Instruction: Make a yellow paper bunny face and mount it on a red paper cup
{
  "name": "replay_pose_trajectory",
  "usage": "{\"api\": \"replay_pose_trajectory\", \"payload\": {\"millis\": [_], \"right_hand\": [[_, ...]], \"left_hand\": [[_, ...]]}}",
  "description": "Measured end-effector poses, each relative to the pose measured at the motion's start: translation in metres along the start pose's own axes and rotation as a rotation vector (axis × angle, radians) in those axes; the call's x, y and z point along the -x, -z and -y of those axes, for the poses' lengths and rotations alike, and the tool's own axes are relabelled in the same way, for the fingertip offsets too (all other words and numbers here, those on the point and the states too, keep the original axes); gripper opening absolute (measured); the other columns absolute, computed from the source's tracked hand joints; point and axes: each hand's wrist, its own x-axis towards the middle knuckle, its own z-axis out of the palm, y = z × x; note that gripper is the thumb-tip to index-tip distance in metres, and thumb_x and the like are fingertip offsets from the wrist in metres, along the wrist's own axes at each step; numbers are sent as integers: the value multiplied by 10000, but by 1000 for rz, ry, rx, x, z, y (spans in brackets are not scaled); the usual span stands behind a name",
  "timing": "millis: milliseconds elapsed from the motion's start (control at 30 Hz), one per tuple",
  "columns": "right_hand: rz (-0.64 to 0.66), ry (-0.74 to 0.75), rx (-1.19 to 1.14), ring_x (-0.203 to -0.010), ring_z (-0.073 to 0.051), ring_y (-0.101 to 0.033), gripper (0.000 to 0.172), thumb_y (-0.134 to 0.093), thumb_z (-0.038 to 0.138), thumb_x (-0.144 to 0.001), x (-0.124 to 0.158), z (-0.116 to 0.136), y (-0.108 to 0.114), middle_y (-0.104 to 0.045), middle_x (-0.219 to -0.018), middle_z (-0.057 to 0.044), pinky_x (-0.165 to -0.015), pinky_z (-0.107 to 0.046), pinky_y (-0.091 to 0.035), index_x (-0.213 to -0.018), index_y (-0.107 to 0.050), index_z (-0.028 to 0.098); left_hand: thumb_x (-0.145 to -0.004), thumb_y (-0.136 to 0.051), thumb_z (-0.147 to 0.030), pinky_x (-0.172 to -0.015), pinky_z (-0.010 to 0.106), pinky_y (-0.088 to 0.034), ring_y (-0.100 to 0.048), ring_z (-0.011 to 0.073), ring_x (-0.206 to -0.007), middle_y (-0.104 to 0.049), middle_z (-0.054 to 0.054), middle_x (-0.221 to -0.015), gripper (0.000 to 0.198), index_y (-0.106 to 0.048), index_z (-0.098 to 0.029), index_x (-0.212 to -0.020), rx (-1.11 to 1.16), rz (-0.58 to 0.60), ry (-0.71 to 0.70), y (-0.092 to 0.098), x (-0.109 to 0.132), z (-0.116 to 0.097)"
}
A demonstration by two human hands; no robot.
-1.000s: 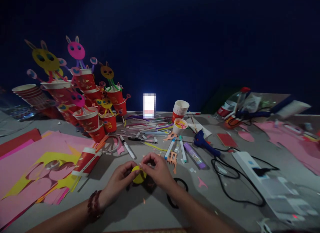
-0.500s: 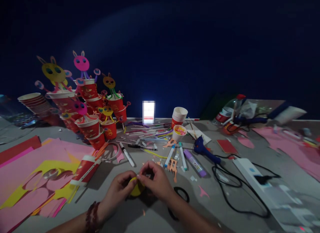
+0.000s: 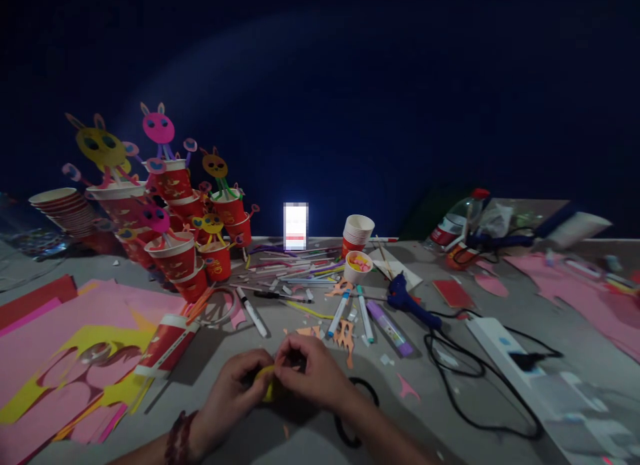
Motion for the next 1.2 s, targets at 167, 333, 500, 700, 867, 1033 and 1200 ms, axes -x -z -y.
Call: {"api": "replay_pose_trajectory", "payload": {"millis": [167, 333, 500, 700, 867, 1033, 1200], "right_hand": [[2, -8, 44, -603, -127, -525, 46, -604, 146, -686, 0, -3, -1, -604, -662, 20, -555, -220, -402, -698, -623, 186], [2, -40, 66, -607, -127, -519, 92, -583, 119, -641, -1, -3, 0, -604, -644, 28, -566, -218, -394, -683, -631, 185], [-19, -40, 44, -603, -127, -523, 111, -574, 106, -626, 0, -4, -2, -605, -644, 29, -567, -218, -400, -686, -623, 186], [-70, -43, -94, -564, -115, -504, 80, -578, 150, -633, 1, -4, -5, -588, -654, 29, -536, -213, -413, -700, -594, 191], [-57, -82, -127, -569, -117, -496, 80, -620, 201, -665, 2, -4, -5, -580, -681, 23, -503, -207, -402, -741, -595, 193], [-13, -19, -226, -749, -174, -586, 182, -573, 277, -759, 2, -3, 4, -625, -802, -13, -671, -271, -474, -895, -657, 192], [14, 169, -207, -943, -218, -601, 190, -630, 262, -783, 1, 1, 11, -635, -981, -47, -872, -350, -467, -961, -684, 222]], "left_hand": [[-863, -527, -250, -600, 221, -372, -515, 143, -623, -561, 2, -646, 215, -572, -177, -667, -8, 26, -11, -1, 0, 0], [-840, -555, -212, -599, 224, -362, -514, 146, -636, -564, 6, -660, 168, -582, -173, -678, -46, 35, -4, -1, 1, 0], [-869, -529, -207, -619, 228, -375, -538, 151, -661, -587, 13, -692, 171, -586, -176, -710, -51, 49, -17, 0, 2, -1], [-879, -547, -259, -654, 235, -414, -565, 167, -709, -631, 23, -765, 112, -602, -183, -819, -4, -13, 23, 3, 1, -4], [-876, -556, -283, -643, 229, -412, -540, 154, -674, -611, 12, -711, 163, -601, -176, -761, 33, -23, 53, 4, 0, -4], [-840, -627, -439, -567, 211, -390, -498, 130, -619, -575, -1, -683, 282, -589, -165, -782, 370, 12, 212, 6, 0, -1], [-664, -805, -385, -540, 183, -373, -488, 82, -544, -573, -21, -645, 326, -597, -150, -753, 858, 156, 481, 8, -3, -7]]}}
